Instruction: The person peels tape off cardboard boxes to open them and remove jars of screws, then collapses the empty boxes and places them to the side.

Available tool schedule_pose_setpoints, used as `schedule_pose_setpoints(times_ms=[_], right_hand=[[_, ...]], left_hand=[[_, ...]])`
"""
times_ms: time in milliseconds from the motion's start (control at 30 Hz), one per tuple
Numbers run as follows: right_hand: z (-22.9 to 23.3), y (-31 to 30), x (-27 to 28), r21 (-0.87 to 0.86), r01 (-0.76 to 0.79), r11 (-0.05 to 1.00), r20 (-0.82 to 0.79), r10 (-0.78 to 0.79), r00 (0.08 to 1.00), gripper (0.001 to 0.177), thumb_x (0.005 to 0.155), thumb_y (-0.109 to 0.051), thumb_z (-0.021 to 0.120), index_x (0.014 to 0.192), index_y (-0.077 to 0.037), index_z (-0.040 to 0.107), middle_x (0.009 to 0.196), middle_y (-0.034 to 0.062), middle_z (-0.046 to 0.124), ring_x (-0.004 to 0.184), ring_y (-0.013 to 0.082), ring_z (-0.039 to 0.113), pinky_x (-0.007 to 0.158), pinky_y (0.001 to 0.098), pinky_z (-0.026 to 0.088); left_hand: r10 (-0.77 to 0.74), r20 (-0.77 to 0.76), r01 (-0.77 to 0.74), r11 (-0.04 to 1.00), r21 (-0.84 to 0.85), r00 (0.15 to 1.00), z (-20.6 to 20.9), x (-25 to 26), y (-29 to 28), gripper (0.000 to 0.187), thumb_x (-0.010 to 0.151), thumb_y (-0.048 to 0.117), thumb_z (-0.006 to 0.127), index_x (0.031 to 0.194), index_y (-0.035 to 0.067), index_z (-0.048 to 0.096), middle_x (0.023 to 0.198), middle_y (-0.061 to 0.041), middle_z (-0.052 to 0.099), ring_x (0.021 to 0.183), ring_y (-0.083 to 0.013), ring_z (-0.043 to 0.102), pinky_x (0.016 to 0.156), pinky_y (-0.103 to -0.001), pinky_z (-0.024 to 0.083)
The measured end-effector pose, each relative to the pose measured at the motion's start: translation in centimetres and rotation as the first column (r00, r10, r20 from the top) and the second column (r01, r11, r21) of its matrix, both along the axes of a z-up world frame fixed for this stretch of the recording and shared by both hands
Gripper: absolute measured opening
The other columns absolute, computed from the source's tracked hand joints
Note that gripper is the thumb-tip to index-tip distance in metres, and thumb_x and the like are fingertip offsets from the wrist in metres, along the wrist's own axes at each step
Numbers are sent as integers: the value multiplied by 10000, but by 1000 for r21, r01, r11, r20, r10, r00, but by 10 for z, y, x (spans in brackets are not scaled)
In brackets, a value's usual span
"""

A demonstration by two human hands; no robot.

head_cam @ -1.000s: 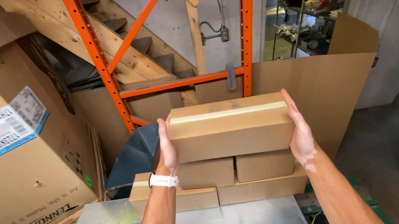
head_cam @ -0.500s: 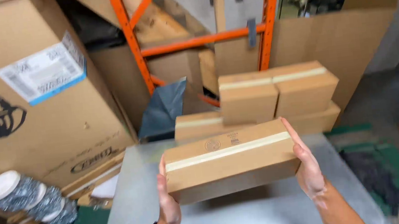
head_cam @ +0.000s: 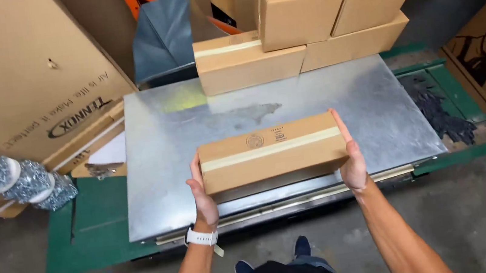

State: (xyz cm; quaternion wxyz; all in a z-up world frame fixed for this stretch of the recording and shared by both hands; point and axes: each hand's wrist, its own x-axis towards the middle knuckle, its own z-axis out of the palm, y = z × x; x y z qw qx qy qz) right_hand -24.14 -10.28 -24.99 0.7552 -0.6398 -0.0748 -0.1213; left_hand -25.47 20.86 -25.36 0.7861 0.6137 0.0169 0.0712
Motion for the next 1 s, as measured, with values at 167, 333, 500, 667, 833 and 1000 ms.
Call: schedule_pose_setpoints(times_ms=[167, 333, 500, 667, 833, 1000], right_hand=[[-43, -32, 7, -121, 40, 992, -45, -46, 998, 893, 1031, -416, 524, 1782, -4, 270, 1884, 198, 240, 1721, 344, 214, 1436, 477, 134], [-64, -39, 8, -112, 60, 992, -35, -64, 997, 836, 1047, -328, 545, 1770, 9, 297, 1849, 240, 295, 1700, 341, 250, 1436, 501, 162], [-62, -55, 10, -335, 77, 939, -1, -82, 997, 778, 1059, -302, 593, 1763, -49, 379, 1808, 226, 404, 1662, 353, 346, 1410, 510, 225], [-67, -62, 14, -448, 278, 850, 206, -205, 957, 844, 1029, -64, 741, 1766, -87, 329, 1687, 273, 497, 1478, 460, 533, 1232, 616, 418], [-10, -7, -17, -586, 438, 681, 285, -332, 899, 645, 1076, -152, 664, 1645, 15, 410, 1618, 298, 544, 1391, 437, 606, 1158, 534, 476], [-10, 1, -24, -688, 498, 529, 335, -377, 864, 571, 1125, -195, 663, 1627, 5, 479, 1590, 234, 595, 1280, 420, 622, 1080, 528, 469]], left_hand=[[-9, 4, 8, 998, 59, 1000, -35, 7, -4, 1186, 954, 930, -12, 1788, 137, 271, 1818, -149, 348, 1712, -330, 259, 1425, -518, 111], [-36, 0, 36, 999, 13, 999, -37, 5, -1, 1180, 960, 932, -31, 1803, 160, 262, 1841, -127, 323, 1722, -303, 220, 1423, -523, 102], [-102, -79, 93, 990, -108, 992, -69, 22, 45, 1182, 1007, 871, -94, 1804, 132, 370, 1833, -169, 382, 1712, -366, 279, 1413, -529, 205], [-123, -336, 96, 991, -95, 934, -104, 35, 86, 535, 1149, 352, 689, 1474, -73, 692, 1326, -341, 768, 1082, -431, 829, 927, -474, 700], [-118, -404, 125, 992, -11, 907, -63, 28, 77, 421, 999, 371, 771, 1310, 90, 809, 1122, -107, 842, 915, -177, 788, 739, -299, 664], [-16, -218, 51, 986, 158, 976, -55, 15, 72, 372, 964, 232, 792, 1334, 188, 807, 1249, -30, 841, 866, -168, 846, 741, -325, 738]])
